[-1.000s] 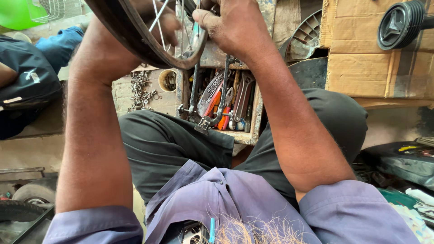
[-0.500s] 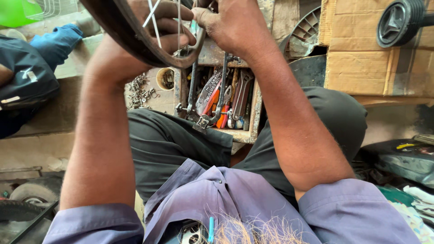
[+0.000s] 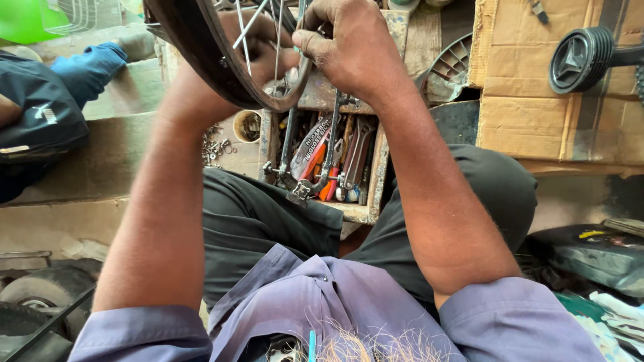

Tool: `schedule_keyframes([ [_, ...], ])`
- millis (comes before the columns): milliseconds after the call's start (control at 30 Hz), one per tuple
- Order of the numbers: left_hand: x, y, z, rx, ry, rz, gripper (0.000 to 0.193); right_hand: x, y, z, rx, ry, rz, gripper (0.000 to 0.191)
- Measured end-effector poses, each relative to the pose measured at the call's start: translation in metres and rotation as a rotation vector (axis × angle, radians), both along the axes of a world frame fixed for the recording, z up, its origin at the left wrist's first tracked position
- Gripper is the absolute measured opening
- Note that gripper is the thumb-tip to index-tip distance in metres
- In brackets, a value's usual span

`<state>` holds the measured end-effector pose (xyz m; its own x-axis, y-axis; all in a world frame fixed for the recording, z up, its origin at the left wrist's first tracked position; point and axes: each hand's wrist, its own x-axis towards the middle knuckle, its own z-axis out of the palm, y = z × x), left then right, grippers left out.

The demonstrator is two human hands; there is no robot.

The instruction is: The person sits on the floor of a bicycle repair shop with a small bicycle wheel clamped in a truing stand. They spin the wheel, use a spoke wrench to turn spoke nipples, and check the rim alignment by hand as they adjust the spokes.

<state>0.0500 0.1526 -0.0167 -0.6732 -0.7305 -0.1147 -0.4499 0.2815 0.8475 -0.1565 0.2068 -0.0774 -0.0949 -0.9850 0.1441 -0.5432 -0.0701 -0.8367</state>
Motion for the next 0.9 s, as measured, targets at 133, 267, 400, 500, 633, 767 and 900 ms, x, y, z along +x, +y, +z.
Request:
schedule_keyframes([
  [133, 0.013, -0.003, -0.003, 0.322, 0.247, -0.079, 0.039, 0.001, 0.001, 0.001, -0.049, 0.035, -0.004, 0.021],
  [267, 0.008, 0.004, -0.011, 0.044, 0.178, -0.055, 0.033, 0.001, 0.000, -0.001, 0.020, -0.005, -0.005, 0.019],
  [400, 0.002, 0.002, -0.008, -0.137, -0.043, -0.012, 0.029, -0.001, 0.001, -0.002, 0.025, -0.053, -0.001, 0.019],
  [500, 0.005, -0.003, -0.001, -0.039, 0.108, -0.118, 0.028, -0.001, 0.001, -0.002, -0.001, 0.035, -0.014, 0.022],
  [633, 0.005, 0.001, -0.002, -0.060, 0.033, -0.030, 0.033, 0.000, -0.001, -0.002, 0.010, -0.013, 0.016, 0.018],
  [767, 0.007, -0.001, -0.002, 0.096, 0.093, -0.038, 0.030, 0.000, 0.001, 0.000, 0.024, -0.049, -0.007, 0.020],
  [900, 0.010, -0.001, -0.003, 0.151, 0.172, -0.090, 0.035, 0.000, 0.001, 0.001, 0.024, -0.145, -0.002, 0.021],
])
